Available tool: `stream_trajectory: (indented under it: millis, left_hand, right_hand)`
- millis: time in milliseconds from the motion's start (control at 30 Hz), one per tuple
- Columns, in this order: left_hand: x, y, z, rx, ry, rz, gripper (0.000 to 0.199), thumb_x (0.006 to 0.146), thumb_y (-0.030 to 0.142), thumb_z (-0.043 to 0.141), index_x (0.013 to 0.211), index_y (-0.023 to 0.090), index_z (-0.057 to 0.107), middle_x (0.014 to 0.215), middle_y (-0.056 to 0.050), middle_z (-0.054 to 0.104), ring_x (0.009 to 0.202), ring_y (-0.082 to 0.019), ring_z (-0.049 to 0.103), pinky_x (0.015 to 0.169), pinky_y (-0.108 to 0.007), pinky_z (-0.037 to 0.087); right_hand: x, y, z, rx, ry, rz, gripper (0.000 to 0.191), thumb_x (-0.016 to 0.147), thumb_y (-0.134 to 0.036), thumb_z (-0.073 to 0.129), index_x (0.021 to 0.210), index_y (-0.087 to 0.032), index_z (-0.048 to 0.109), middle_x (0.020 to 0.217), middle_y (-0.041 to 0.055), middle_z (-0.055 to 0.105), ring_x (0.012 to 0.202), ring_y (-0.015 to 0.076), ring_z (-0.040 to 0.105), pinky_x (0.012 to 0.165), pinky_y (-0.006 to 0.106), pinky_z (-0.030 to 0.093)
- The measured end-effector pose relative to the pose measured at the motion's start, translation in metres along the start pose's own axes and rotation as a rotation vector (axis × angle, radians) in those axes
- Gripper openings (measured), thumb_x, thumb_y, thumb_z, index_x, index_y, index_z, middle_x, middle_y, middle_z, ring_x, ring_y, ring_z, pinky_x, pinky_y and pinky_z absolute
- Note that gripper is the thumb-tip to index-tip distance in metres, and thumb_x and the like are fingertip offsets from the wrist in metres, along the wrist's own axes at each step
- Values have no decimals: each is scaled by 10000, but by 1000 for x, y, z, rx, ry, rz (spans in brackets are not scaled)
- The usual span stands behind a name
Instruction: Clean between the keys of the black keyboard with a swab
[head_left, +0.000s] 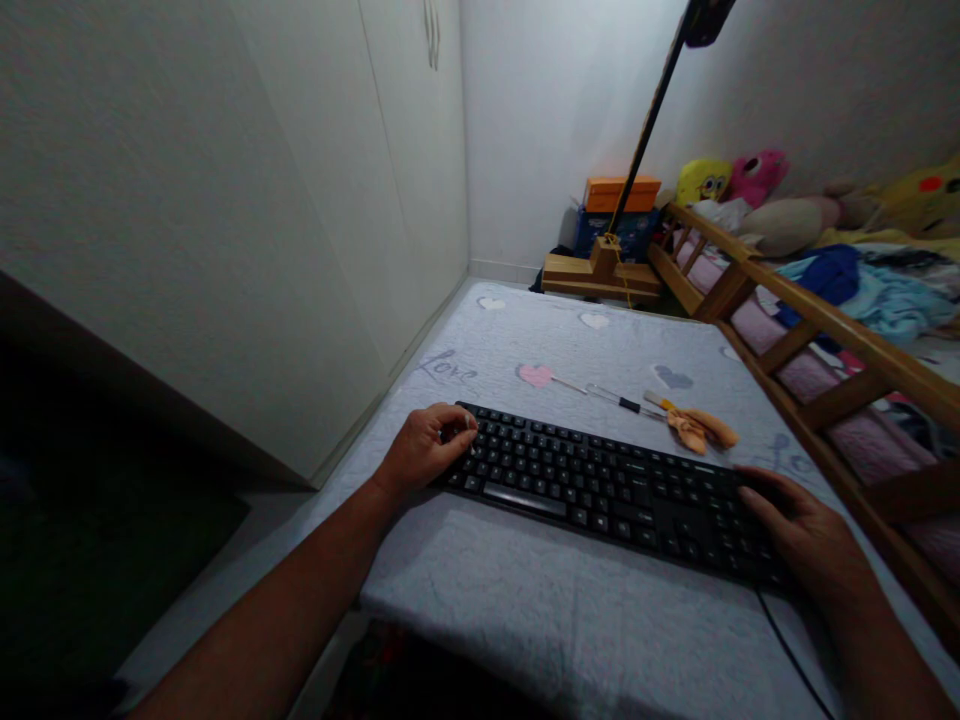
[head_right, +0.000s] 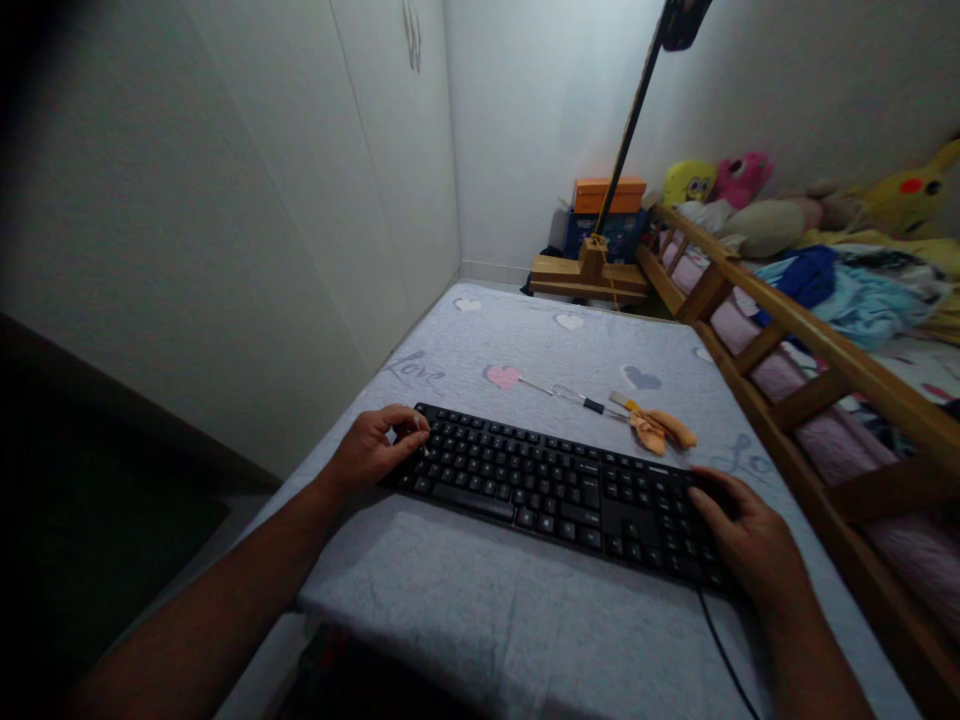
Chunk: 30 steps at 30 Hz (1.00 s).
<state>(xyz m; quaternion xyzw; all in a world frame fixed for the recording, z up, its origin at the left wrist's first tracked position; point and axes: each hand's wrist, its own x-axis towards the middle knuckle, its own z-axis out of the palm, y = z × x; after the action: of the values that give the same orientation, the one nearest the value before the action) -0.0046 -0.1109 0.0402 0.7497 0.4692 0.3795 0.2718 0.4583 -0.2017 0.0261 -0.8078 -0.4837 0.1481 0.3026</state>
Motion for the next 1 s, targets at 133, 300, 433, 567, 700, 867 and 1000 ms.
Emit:
stream_trajectory:
  millis: [133,300,433,567,700,867,1000]
  left_hand:
    - [0,2,-1,6,-35,-3,104,804,241,615,806,162,683,723,-13,660,661,-128,584,658,-247,450]
    - [-1,3,-1,-7,-53,-27,127,805,266,614,799,158,682,694,-11,652,655,-132,584,652,-247,451]
    - [-1,1,-1,-30,-52,-30,146,808,288,626,822,157,690,726,-16,667,673,-137,594,668,-253,457]
    - [-1,0,-1,-63,-52,-42,161,813,306,633,828,159,695,730,-17,669,670,-136,590,664,-255,457]
    - [0,1,1,-101,-77,-61,166,808,313,637,817,157,691,715,-15,669,660,-136,593,658,-255,465]
    - [0,3,2,-125,-87,-63,146,799,295,647,819,162,703,762,-27,702,724,-157,626,713,-282,493]
    - [0,5,3,-144,-93,-72,136,788,285,659,811,162,711,764,-30,706,735,-163,632,721,-290,499]
  right_hand:
    - [-1,0,-1,5,-10,23,608,619,-660,590,1058,-256,709,1092,68,712,1064,354,643,996,494,450]
    - [0,1,0,23,-15,40,613,620,-662,585,1067,-259,703,1126,70,699,1072,355,634,1010,501,436]
    - [1,-2,0,11,-31,56,639,604,-670,584,1075,-254,701,1123,68,696,1072,344,635,1011,480,440]
    - [-2,-8,-1,-2,-14,48,644,602,-667,570,1064,-239,707,1120,82,701,1090,354,629,1011,481,439]
    - [-3,-8,0,6,0,37,625,601,-663,573,1044,-247,716,1116,80,708,1091,358,630,1006,487,442]
    - [-1,-6,0,18,18,30,592,601,-652,593,1022,-256,721,1079,78,722,1054,365,647,959,488,473]
    - [-1,-5,0,-7,11,29,607,618,-657,581,1049,-252,718,1075,83,722,1043,361,653,944,488,480]
